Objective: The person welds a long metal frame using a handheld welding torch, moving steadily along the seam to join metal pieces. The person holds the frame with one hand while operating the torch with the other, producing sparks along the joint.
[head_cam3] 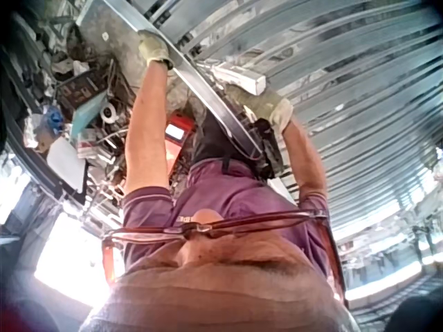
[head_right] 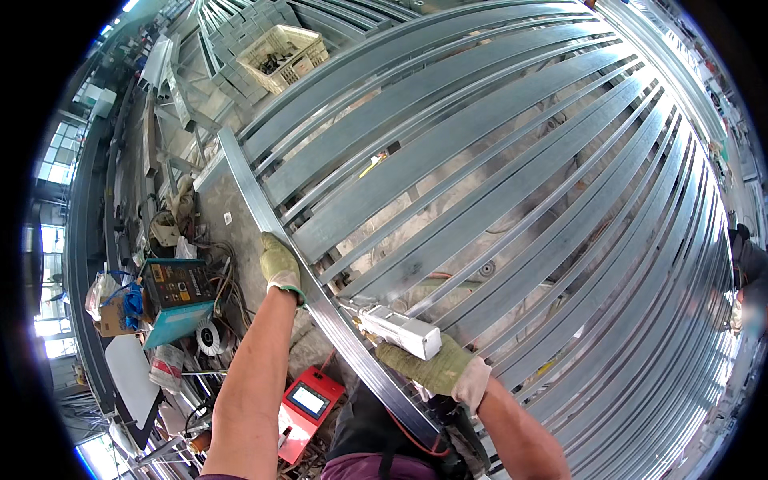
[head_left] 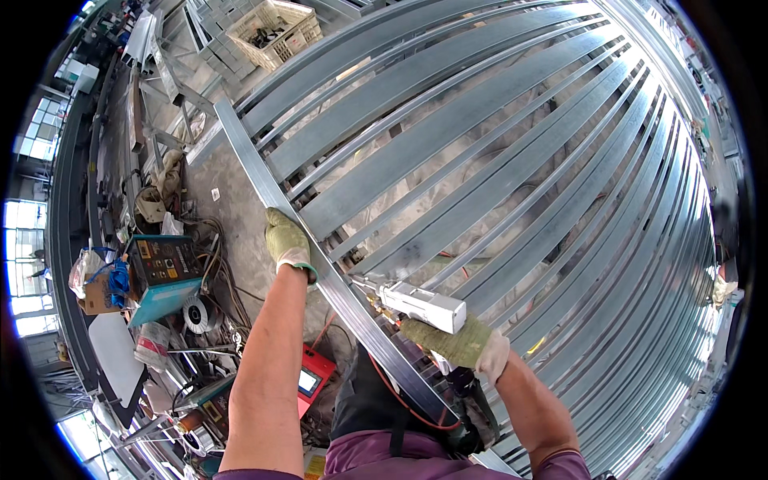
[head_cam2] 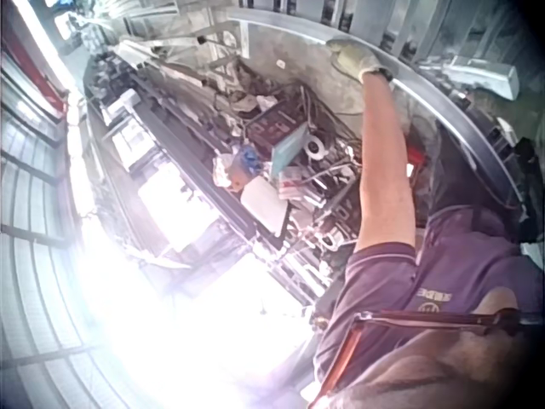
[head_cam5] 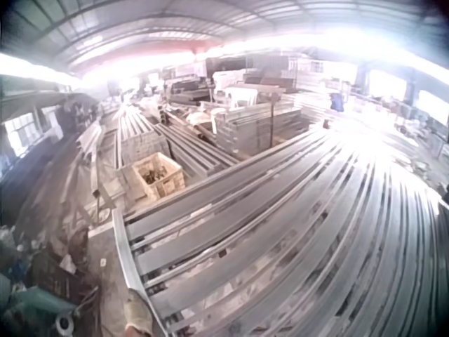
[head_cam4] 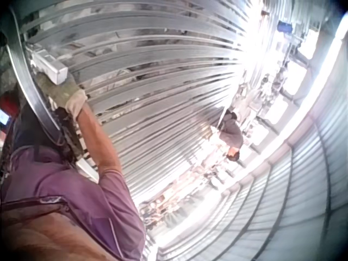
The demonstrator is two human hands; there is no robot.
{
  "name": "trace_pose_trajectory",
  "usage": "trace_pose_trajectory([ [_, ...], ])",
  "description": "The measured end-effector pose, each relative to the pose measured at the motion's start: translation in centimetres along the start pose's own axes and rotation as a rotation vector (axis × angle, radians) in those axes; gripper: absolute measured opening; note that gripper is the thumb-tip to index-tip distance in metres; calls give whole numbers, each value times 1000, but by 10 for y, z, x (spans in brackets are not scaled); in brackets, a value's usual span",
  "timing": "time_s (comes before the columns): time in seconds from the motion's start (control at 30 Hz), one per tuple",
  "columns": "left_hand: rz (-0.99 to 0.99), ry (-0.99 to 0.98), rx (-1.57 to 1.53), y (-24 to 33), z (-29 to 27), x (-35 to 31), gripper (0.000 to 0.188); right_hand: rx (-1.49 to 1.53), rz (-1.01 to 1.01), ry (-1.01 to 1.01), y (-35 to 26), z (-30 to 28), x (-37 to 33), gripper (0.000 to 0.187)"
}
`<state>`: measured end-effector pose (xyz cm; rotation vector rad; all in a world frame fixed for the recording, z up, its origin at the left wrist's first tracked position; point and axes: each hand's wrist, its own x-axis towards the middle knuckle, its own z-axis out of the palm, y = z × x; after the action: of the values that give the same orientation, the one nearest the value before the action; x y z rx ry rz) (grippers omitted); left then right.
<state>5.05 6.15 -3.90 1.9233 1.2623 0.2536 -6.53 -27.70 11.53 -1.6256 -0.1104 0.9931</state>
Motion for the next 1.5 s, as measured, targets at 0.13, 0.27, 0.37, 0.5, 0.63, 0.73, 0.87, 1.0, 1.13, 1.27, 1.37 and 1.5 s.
trace_pose_trajectory([
  [0.13,26,57,35,-1,1,0,89,-28,180,-49,-5,2,4,52],
  [0.27,37,45,92,0,1,2,89,15,62,-40,17,8,8,53],
  [0.37,25,64,91,-2,2,2,88,46,41,-36,11,10,7,52],
  [0.5,26,33,36,-3,3,5,88,327,-40,-42,24,15,5,51],
  [0.63,-12,-48,-63,-6,3,9,86,403,12,-44,21,17,3,50],
  [0.73,2,-46,-60,-4,1,6,85,117,9,-46,10,14,3,49],
  [0.87,51,-52,-57,9,-2,-9,85,310,52,-24,17,18,1,48],
  [1.0,31,-63,-30,12,-6,-9,85,49,56,-28,2,15,0,50],
  [1.13,55,-16,-66,2,-2,-3,86,42,-17,-38,13,16,1,53],
  [1.27,-61,-163,-103,18,-7,-15,80,95,-15,-42,20,14,-3,56],
  [1.37,15,-113,-16,4,-7,0,79,42,-47,-47,15,15,-3,57],
  [1.5,-8,-136,-30,21,-12,-17,80,195,9,-35,14,14,-7,57],
])
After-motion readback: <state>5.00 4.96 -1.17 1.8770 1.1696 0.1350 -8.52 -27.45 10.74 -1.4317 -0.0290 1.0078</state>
